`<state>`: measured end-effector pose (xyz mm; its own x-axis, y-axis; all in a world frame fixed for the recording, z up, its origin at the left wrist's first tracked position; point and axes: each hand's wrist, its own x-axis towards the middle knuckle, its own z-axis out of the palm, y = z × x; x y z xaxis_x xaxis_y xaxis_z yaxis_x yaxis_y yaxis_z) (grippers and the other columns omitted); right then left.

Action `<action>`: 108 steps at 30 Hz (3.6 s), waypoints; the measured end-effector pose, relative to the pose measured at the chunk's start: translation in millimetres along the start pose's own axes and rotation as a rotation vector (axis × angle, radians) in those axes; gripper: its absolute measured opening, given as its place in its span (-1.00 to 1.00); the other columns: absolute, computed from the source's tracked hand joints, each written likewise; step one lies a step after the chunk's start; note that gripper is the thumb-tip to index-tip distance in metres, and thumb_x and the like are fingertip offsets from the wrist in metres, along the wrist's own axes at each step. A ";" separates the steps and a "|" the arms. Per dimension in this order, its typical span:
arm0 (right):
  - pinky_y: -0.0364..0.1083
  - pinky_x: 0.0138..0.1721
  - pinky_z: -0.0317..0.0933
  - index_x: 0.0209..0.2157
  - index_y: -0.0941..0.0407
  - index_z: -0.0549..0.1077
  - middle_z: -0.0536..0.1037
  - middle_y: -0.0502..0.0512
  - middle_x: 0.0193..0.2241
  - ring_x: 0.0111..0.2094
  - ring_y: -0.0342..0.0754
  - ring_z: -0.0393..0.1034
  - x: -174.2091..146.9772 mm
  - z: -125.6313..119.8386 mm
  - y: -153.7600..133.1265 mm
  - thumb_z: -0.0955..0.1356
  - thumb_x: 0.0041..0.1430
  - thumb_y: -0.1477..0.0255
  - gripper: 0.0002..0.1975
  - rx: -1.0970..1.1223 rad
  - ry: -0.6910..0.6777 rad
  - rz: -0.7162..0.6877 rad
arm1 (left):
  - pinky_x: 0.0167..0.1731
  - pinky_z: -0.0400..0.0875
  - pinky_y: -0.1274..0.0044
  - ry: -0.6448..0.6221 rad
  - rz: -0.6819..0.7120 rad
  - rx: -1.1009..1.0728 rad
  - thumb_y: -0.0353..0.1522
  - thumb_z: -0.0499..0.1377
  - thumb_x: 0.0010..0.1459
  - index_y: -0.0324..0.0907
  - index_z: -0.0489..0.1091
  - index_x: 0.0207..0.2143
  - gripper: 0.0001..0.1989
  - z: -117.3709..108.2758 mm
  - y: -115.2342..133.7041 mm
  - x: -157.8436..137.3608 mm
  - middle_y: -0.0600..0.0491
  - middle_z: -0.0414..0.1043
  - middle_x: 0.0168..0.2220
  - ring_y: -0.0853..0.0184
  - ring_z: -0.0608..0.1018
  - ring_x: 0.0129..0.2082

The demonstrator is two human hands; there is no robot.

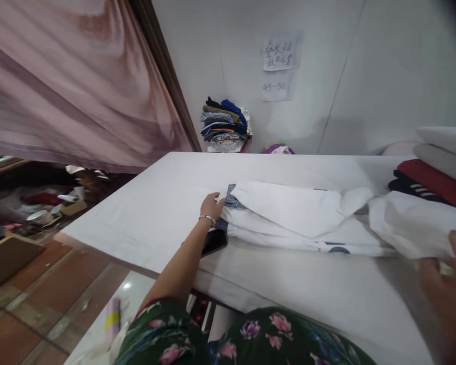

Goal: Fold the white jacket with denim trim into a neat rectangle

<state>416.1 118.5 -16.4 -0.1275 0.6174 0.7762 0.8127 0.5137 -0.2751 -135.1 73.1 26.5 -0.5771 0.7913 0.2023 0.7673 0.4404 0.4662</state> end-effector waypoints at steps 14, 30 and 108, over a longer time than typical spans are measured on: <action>0.23 0.08 0.18 0.03 0.05 0.41 0.44 0.20 0.06 0.12 0.21 0.27 -27.4 63.2 -37.3 0.23 0.18 0.33 -0.61 0.114 -0.475 -0.294 | 0.09 0.22 0.33 -0.160 -0.017 0.147 -0.02 0.05 0.14 -0.24 0.12 0.21 -0.30 3.7 -1.8 -53.4 -0.19 0.26 0.17 0.07 0.31 0.16; 0.14 -0.04 0.29 -0.11 0.03 0.53 0.54 0.16 -0.07 -0.06 0.10 0.43 -16.3 50.3 -67.8 0.23 0.15 0.45 -0.67 0.178 -0.570 -0.231 | -0.01 0.33 0.46 -0.164 0.037 0.198 -0.32 0.12 0.08 -0.13 0.22 0.16 -0.45 -10.1 -19.8 -5.5 -0.11 0.35 0.04 0.19 0.46 0.00; 0.27 0.12 0.05 -0.02 0.11 0.46 0.37 0.28 0.12 0.19 0.25 0.16 -52.4 -9.6 -40.5 0.30 0.08 0.15 -0.52 -0.018 -0.446 0.411 | 0.22 -0.21 0.08 -0.428 0.677 0.565 -0.03 -0.22 0.26 -0.07 0.00 0.30 -0.37 93.0 88.4 15.1 0.00 -0.11 0.35 0.13 -0.05 0.33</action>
<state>395.3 59.6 -40.5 -0.0239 0.9552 0.2948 0.8547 0.1725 -0.4897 -50.0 163.4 -9.3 0.0989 0.9894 -0.1059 0.9842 -0.1130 -0.1366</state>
